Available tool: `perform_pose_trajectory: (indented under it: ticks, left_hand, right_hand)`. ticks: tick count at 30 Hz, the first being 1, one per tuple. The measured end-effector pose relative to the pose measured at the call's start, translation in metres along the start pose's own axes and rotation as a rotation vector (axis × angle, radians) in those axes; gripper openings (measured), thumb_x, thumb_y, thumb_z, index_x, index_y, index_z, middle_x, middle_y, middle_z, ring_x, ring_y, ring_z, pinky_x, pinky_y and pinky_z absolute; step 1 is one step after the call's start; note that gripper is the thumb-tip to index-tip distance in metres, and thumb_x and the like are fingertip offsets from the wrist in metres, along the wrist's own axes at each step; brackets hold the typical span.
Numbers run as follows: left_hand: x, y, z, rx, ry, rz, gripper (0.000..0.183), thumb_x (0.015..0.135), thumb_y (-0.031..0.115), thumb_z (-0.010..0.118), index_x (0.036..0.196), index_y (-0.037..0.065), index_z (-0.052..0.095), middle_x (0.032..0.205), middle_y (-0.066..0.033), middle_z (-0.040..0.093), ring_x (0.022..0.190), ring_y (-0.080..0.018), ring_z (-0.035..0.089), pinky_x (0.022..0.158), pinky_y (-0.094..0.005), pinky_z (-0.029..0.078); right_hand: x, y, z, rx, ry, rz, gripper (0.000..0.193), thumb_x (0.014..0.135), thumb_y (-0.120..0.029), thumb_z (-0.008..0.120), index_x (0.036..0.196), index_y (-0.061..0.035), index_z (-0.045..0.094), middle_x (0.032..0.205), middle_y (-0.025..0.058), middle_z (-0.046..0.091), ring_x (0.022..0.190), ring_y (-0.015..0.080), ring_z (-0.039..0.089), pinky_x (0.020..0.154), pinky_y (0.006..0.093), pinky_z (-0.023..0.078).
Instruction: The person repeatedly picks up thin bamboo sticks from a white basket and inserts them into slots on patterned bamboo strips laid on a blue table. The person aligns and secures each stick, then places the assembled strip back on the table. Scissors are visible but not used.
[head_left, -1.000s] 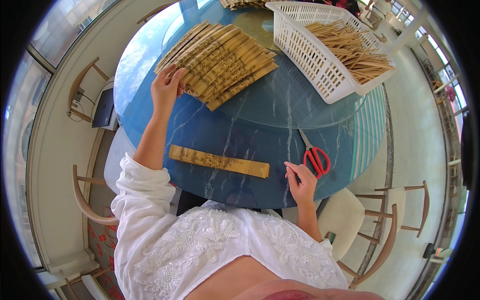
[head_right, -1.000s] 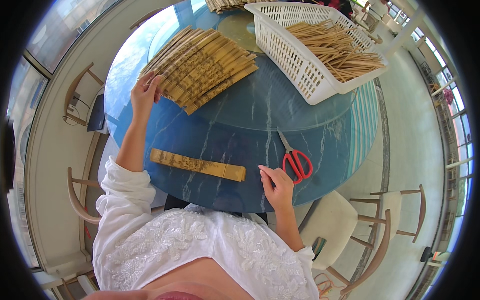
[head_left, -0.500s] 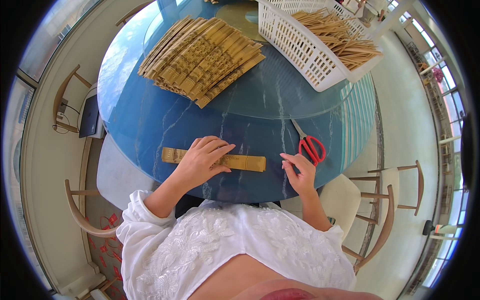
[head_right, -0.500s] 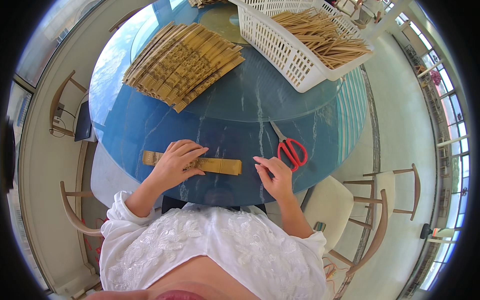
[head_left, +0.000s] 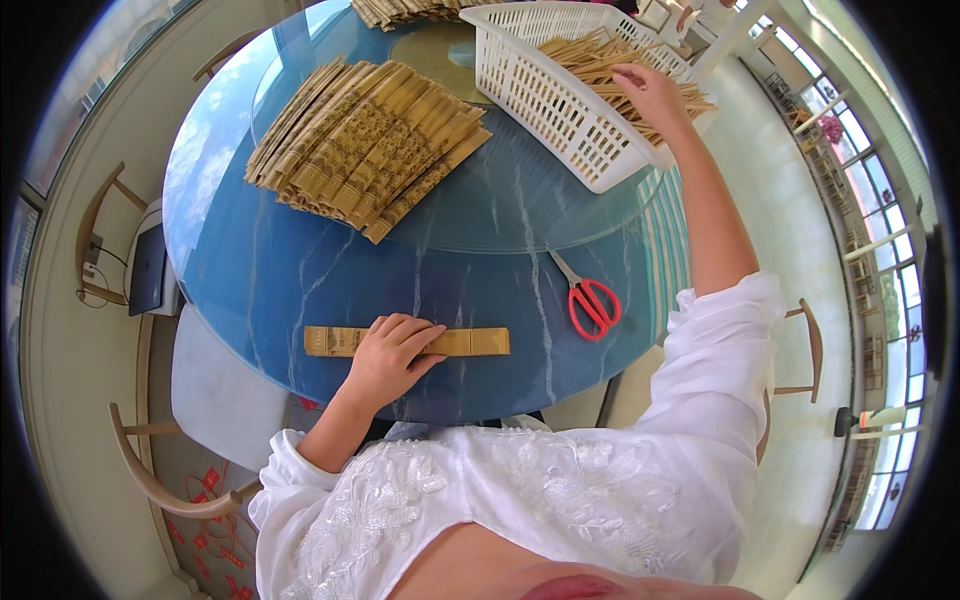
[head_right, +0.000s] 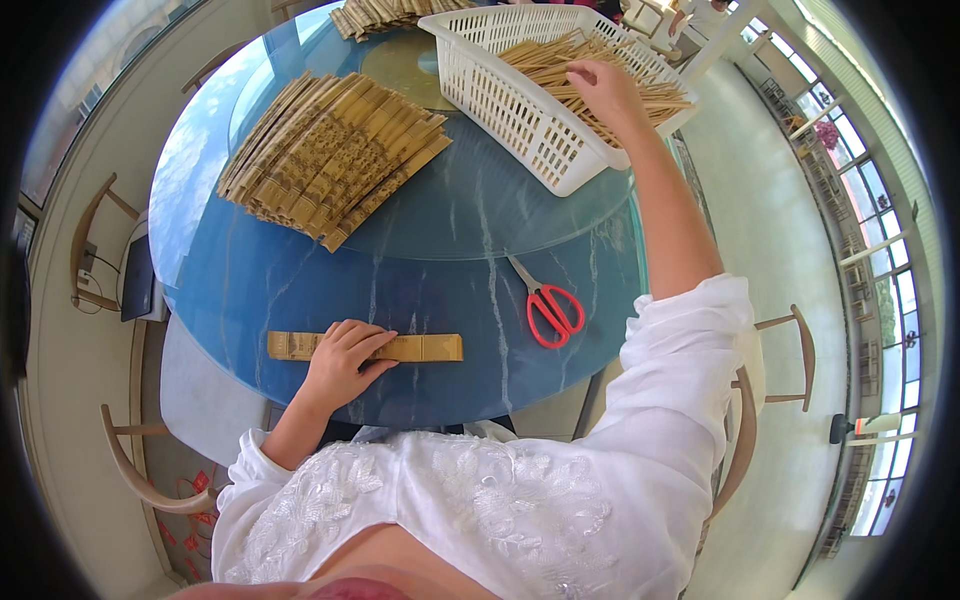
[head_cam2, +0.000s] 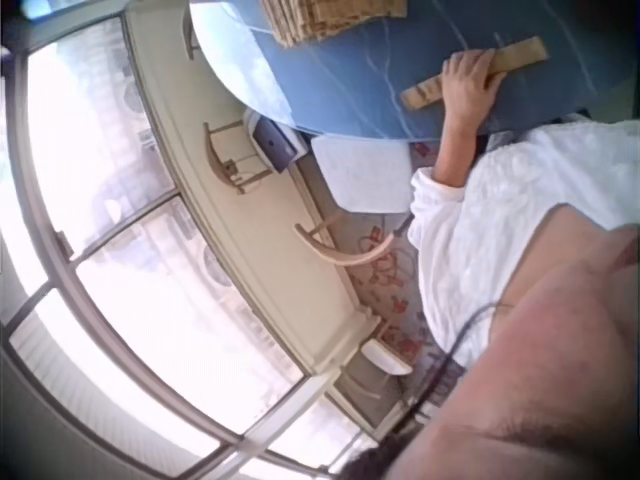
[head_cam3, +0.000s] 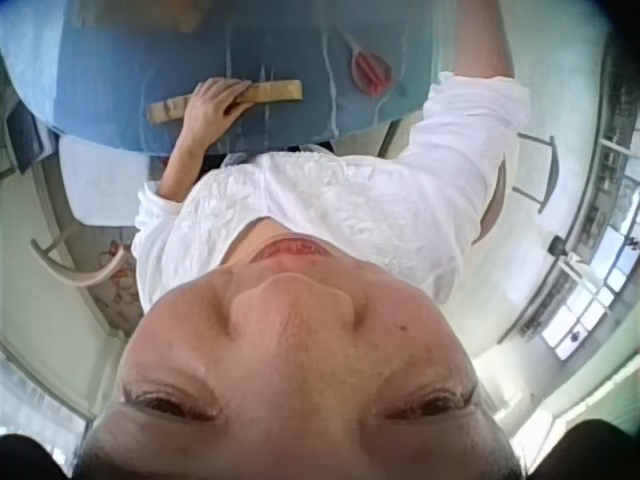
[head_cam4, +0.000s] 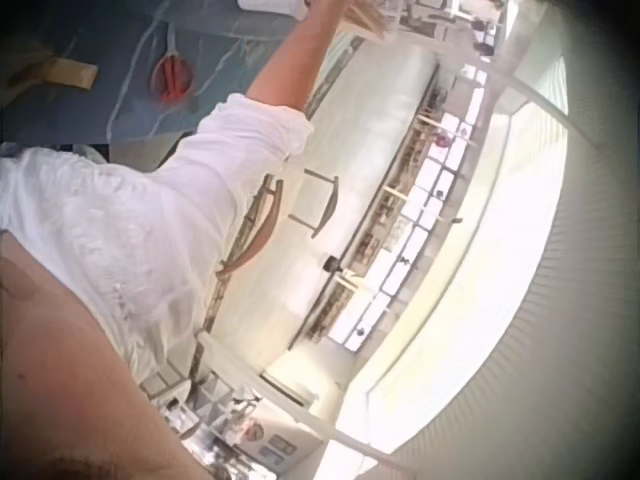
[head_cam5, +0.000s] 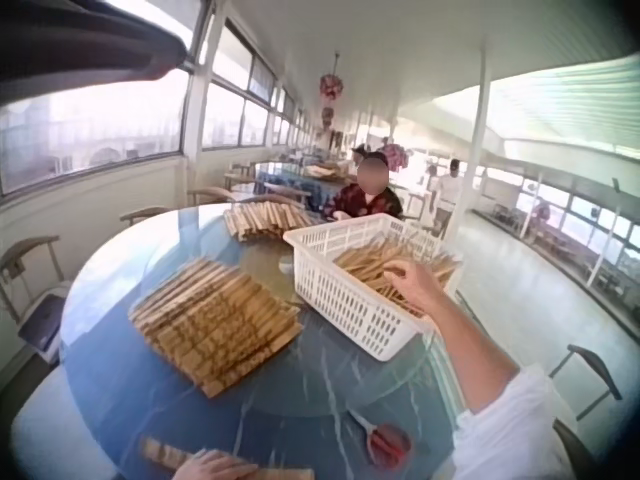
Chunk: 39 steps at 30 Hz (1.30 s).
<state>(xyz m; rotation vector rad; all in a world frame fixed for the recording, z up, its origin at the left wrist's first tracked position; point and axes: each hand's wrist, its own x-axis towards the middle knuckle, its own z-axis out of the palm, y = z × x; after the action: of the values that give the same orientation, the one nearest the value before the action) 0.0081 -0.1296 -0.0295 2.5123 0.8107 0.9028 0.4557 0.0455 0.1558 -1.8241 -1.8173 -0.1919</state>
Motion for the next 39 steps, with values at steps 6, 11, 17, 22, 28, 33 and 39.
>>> perform_pose_trajectory:
  ticks: [6,11,17,22,28,33,39]
  left_hand:
    - [-0.003,-0.003,-0.003,0.004,-0.013,-0.014,0.039,0.076,0.021,0.081,0.111,0.008,0.07,0.106,-0.0037,0.068,0.099,-0.0235,0.062,0.086,-0.0372,0.05]
    - [-0.004,-0.005,0.0,-0.011,-0.016,-0.015,0.042,0.075,0.02,0.082,0.113,0.008,0.07,0.107,-0.0037,0.068,0.099,-0.0241,0.062,0.086,-0.0371,0.049]
    - [-0.003,-0.006,-0.004,-0.047,-0.045,-0.002,0.041,0.076,0.02,0.081,0.113,0.006,0.07,0.108,-0.006,0.068,0.101,-0.0257,0.061,0.088,-0.0381,0.05]
    - [-0.003,-0.008,-0.006,-0.049,-0.06,-0.005,0.041,0.077,0.019,0.081,0.113,0.006,0.069,0.108,-0.0063,0.067,0.101,-0.0261,0.061,0.089,-0.0379,0.049]
    - [-0.002,-0.009,-0.008,-0.052,-0.063,-0.011,0.04,0.077,0.018,0.08,0.113,0.006,0.069,0.109,-0.0067,0.068,0.102,-0.0262,0.061,0.089,-0.0381,0.05]
    - [-0.004,-0.009,-0.008,-0.059,-0.056,-0.012,0.039,0.076,0.018,0.081,0.112,0.006,0.07,0.108,-0.0068,0.068,0.101,-0.0265,0.061,0.089,-0.0381,0.05]
    - [-0.004,-0.011,-0.01,-0.055,-0.037,-0.009,0.039,0.076,0.018,0.081,0.111,0.006,0.07,0.108,-0.0062,0.068,0.1,-0.0265,0.061,0.088,-0.0378,0.05]
  right_hand:
    - [0.065,-0.011,0.045,-0.109,-0.788,0.192,0.041,0.092,-0.032,0.068,0.126,-0.0087,0.068,0.113,0.0085,0.073,0.097,0.0188,0.068,0.085,0.0372,0.054]
    - [0.07,0.019,0.071,0.232,-0.993,0.497,0.038,0.085,-0.033,0.077,0.113,-0.0079,0.075,0.104,0.0124,0.074,0.089,0.0186,0.071,0.075,0.0415,0.057]
    - [0.046,0.033,0.075,0.281,-0.642,1.023,0.035,0.082,-0.037,0.079,0.105,-0.0111,0.077,0.098,0.0112,0.076,0.076,0.0215,0.073,0.065,0.0441,0.057]
    - [0.043,0.044,0.081,0.311,-0.605,0.99,0.035,0.081,-0.038,0.079,0.103,-0.011,0.078,0.097,0.0111,0.076,0.074,0.0212,0.073,0.064,0.0441,0.057]
    - [0.043,0.05,0.081,0.316,-0.581,0.979,0.035,0.081,-0.039,0.079,0.101,-0.0109,0.078,0.095,0.0109,0.076,0.072,0.0208,0.073,0.062,0.044,0.057]
    - [0.043,0.052,0.077,0.322,-0.568,0.966,0.035,0.08,-0.04,0.079,0.099,-0.0108,0.078,0.094,0.0108,0.076,0.07,0.0205,0.073,0.06,0.0439,0.056]
    - [0.044,0.042,0.076,0.307,-0.604,0.944,0.037,0.081,-0.044,0.077,0.101,-0.0121,0.078,0.095,0.0112,0.076,0.07,0.0195,0.072,0.06,0.0432,0.056]
